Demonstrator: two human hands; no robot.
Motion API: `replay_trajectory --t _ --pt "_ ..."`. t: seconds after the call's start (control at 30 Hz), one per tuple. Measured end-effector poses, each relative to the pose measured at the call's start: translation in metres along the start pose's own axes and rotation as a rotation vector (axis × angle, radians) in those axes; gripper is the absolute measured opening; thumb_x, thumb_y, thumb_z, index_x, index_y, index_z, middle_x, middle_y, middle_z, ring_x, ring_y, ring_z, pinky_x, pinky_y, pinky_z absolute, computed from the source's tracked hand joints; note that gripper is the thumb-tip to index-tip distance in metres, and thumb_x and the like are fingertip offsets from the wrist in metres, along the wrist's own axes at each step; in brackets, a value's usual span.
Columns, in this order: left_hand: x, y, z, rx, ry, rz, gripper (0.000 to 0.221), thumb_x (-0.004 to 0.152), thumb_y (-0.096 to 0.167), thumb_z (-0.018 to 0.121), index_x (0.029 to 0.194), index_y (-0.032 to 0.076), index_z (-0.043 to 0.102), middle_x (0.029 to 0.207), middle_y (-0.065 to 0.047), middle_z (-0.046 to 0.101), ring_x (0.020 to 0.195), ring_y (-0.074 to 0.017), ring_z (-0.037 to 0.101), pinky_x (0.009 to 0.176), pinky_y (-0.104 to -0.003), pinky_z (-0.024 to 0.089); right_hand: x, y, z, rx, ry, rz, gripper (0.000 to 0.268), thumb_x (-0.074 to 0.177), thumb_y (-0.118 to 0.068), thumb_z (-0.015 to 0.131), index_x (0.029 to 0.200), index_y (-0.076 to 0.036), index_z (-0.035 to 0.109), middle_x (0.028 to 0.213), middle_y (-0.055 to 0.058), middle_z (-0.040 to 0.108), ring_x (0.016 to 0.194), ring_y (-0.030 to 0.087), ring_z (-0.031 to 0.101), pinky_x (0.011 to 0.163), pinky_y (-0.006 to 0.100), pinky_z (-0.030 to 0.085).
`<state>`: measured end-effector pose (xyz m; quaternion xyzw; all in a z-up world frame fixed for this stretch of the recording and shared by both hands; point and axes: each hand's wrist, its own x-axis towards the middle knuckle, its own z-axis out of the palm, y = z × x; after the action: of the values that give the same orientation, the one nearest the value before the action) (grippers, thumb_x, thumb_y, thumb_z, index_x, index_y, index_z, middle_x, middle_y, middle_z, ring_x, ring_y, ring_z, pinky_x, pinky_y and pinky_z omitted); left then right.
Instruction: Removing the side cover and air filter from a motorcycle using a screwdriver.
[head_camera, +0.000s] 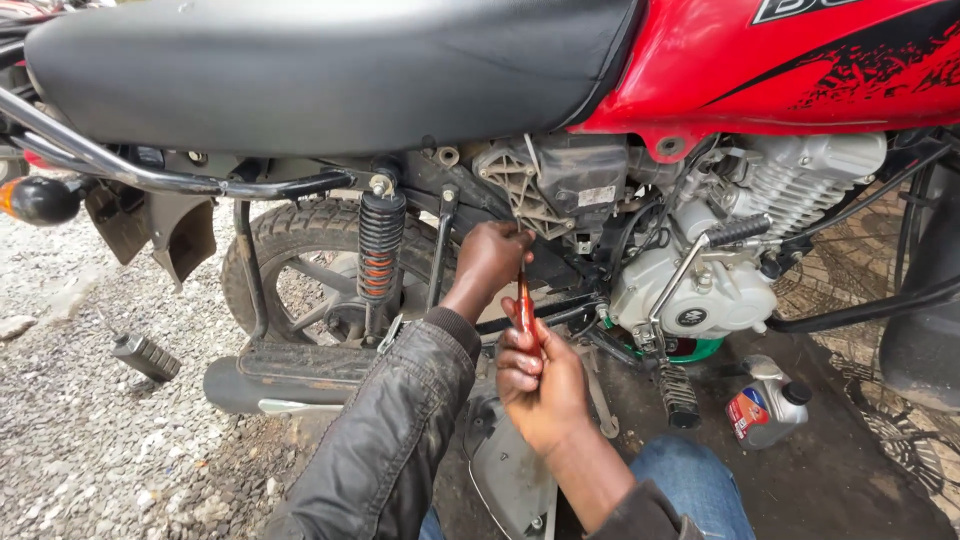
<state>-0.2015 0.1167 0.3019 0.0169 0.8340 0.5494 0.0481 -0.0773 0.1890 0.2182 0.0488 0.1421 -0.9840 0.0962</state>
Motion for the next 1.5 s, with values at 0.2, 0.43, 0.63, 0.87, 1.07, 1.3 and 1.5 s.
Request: replay_trajectory --t 0.2,0.43,0.63,0.87,1.07,1.3,1.5 --pt "-0.019 0.019 -0.021 0.354 0.031 0.14 0.052 0.088 0.048 0.063 0.122 0.01 0.073 0.086 -0.001 0.081 0.113 -0.0306 0.072 0.1 -0.047 0.055 0.022 -0.003 0.022 0.27 -0.136 0.16 0.029 0.106 -0.027 0.05 0.126 -0.008 0.061 0.078 -0.01 0.04 0.056 -0.005 0.043 0.039 0.005 0.035" --pt "-0.152 0.018 -0.03 0.742 0.119 0.441 0.067 0.1 0.048 0.049 0.144 -0.003 0.052 0.111 -0.03 0.067 0.084 -0.0474 0.072 0.068 -0.056 0.057 0.019 -0.013 0.055 -0.138 0.155 -0.009 0.021 0.103 -0.032 0.064 0.093 -0.013 0.066 0.078 -0.001 0.062 0.068 0.009 0.059 0.062 0.02 0.051" --pt "-0.151 -0.023 0.013 1.178 0.482 0.438 0.061 0.103 0.027 0.04 0.157 -0.001 0.035 0.092 -0.012 0.055 0.052 -0.0222 0.066 0.04 -0.036 0.056 0.037 -0.017 0.038 -0.183 0.141 0.114 0.019 0.108 -0.024 0.055 0.107 -0.01 0.067 0.096 0.007 0.068 0.08 0.021 0.065 0.075 0.037 0.059" --pt "-0.144 -0.017 0.014 1.369 0.454 0.304 0.063 0.108 0.04 0.035 0.159 0.003 0.036 0.08 -0.007 0.063 0.047 -0.014 0.064 0.032 -0.031 0.054 0.045 -0.035 0.045 -0.275 0.121 0.227 0.032 0.106 -0.033 0.06 0.099 -0.004 0.068 0.085 0.014 0.069 0.067 0.019 0.068 0.039 0.013 0.047" --pt "-0.136 -0.032 0.031 1.137 0.45 0.246 0.062 0.103 0.043 0.043 0.158 0.013 0.039 0.08 -0.011 0.065 0.053 -0.0367 0.07 0.038 -0.054 0.055 0.062 -0.041 0.028 -0.383 0.07 0.239 0.039 0.102 -0.044 0.06 0.095 -0.006 0.064 0.085 0.014 0.066 0.078 0.02 0.069 0.046 0.017 0.047" --pt "-0.138 -0.021 0.029 0.847 0.418 0.052 0.055 0.097 0.047 0.051 0.149 0.028 0.052 0.083 -0.016 0.075 0.062 -0.0456 0.073 0.05 -0.06 0.055 0.05 -0.04 0.04 -0.569 0.145 0.147 0.038 0.101 -0.041 0.064 0.092 -0.003 0.069 0.083 0.007 0.067 0.077 0.015 0.064 0.07 0.026 0.052" --pt "-0.138 -0.003 0.026 1.139 0.435 0.255 0.053 0.105 0.039 0.049 0.147 0.006 0.048 0.074 -0.009 0.068 0.048 -0.025 0.071 0.034 -0.04 0.054 0.068 -0.056 0.029 -0.516 -0.048 0.159 0.039 0.107 -0.041 0.05 0.115 -0.007 0.068 0.091 0.004 0.066 0.068 0.006 0.058 0.042 0.014 0.031"
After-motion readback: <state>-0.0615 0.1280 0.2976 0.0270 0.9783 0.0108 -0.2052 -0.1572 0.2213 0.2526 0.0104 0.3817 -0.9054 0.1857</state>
